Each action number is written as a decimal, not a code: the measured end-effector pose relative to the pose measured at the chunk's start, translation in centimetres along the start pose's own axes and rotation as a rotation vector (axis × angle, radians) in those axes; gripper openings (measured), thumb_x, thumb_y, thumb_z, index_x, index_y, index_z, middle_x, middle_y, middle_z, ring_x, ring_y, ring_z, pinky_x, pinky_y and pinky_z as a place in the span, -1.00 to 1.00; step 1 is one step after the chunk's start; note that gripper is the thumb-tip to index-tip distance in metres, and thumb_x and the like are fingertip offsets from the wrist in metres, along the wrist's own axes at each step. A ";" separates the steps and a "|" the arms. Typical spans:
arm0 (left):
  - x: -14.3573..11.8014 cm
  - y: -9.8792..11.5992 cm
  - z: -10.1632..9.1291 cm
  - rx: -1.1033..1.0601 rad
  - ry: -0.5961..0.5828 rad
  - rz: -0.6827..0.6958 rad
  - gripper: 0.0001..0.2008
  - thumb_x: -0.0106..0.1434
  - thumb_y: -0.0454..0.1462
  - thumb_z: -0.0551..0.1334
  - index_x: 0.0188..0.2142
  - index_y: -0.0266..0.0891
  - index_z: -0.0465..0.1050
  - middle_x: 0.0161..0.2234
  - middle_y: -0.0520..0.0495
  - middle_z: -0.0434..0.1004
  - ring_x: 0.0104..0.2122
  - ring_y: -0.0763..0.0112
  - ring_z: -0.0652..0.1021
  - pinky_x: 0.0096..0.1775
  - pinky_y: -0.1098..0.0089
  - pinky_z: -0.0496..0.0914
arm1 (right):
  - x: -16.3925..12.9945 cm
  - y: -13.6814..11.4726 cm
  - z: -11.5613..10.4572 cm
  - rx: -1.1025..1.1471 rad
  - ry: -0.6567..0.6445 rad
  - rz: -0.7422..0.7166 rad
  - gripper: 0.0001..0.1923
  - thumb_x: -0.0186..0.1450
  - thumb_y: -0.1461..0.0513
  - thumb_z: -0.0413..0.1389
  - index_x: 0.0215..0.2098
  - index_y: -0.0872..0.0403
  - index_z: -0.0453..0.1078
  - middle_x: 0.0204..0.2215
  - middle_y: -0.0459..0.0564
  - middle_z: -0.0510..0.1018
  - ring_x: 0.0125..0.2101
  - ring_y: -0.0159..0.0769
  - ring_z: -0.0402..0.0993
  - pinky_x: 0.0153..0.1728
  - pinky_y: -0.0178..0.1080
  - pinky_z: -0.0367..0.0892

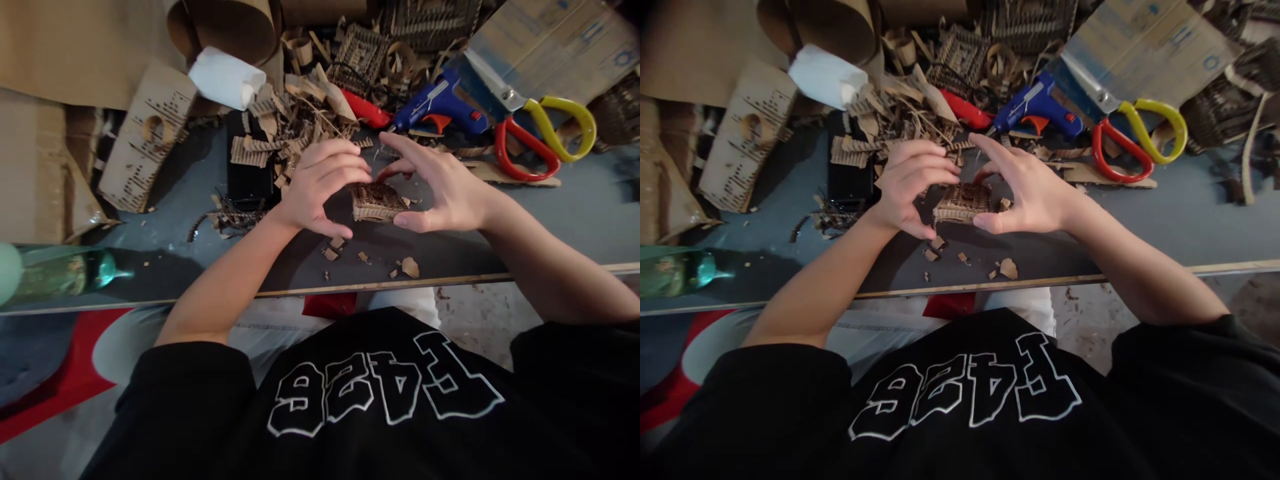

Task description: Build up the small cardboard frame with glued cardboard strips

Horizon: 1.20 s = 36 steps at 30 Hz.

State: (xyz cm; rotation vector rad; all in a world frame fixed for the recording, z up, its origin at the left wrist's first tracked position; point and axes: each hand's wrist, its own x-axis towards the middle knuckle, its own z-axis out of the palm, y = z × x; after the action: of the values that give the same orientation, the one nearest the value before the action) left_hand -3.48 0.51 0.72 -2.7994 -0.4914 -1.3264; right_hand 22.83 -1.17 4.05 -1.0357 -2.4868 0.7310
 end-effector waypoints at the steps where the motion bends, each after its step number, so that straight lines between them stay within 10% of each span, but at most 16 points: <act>1: 0.0 0.1 0.1 0.024 -0.014 0.027 -0.27 0.23 0.38 0.02 0.05 -0.09 0.42 -0.08 -0.08 0.64 0.03 0.11 0.57 0.06 0.05 0.52 | -0.1 -0.2 -0.1 -0.001 -0.001 0.009 0.19 0.12 -0.39 0.03 0.49 0.04 -0.12 0.06 0.11 0.55 0.16 0.12 0.38 0.23 0.18 0.26; 9: 0.1 1.0 0.8 0.074 0.022 0.020 -0.67 0.39 0.07 0.18 -0.02 -0.01 0.45 -0.12 0.03 0.62 0.03 0.25 0.57 0.04 0.14 0.56 | -0.2 -0.9 -0.6 0.056 -0.033 -0.019 0.32 0.11 -0.36 0.09 0.52 0.06 -0.43 0.06 0.10 0.56 0.20 0.13 0.35 0.28 0.19 0.19; 36: 0.6 2.5 0.8 0.089 -0.057 -0.018 -0.80 0.48 -0.16 0.08 0.03 -0.08 0.37 -0.07 0.00 0.60 0.09 0.28 0.53 0.12 0.18 0.51 | -0.5 -1.0 0.1 -0.018 0.000 -0.035 0.34 0.10 -0.38 0.07 0.52 0.07 -0.49 0.10 0.10 0.50 0.23 0.18 0.28 0.29 0.27 0.07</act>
State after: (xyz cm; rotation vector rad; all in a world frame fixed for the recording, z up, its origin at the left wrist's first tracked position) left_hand -1.81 -1.64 0.97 -2.7736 -0.5640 -1.1987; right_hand 22.54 -2.18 4.51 -0.9962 -2.5096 0.6993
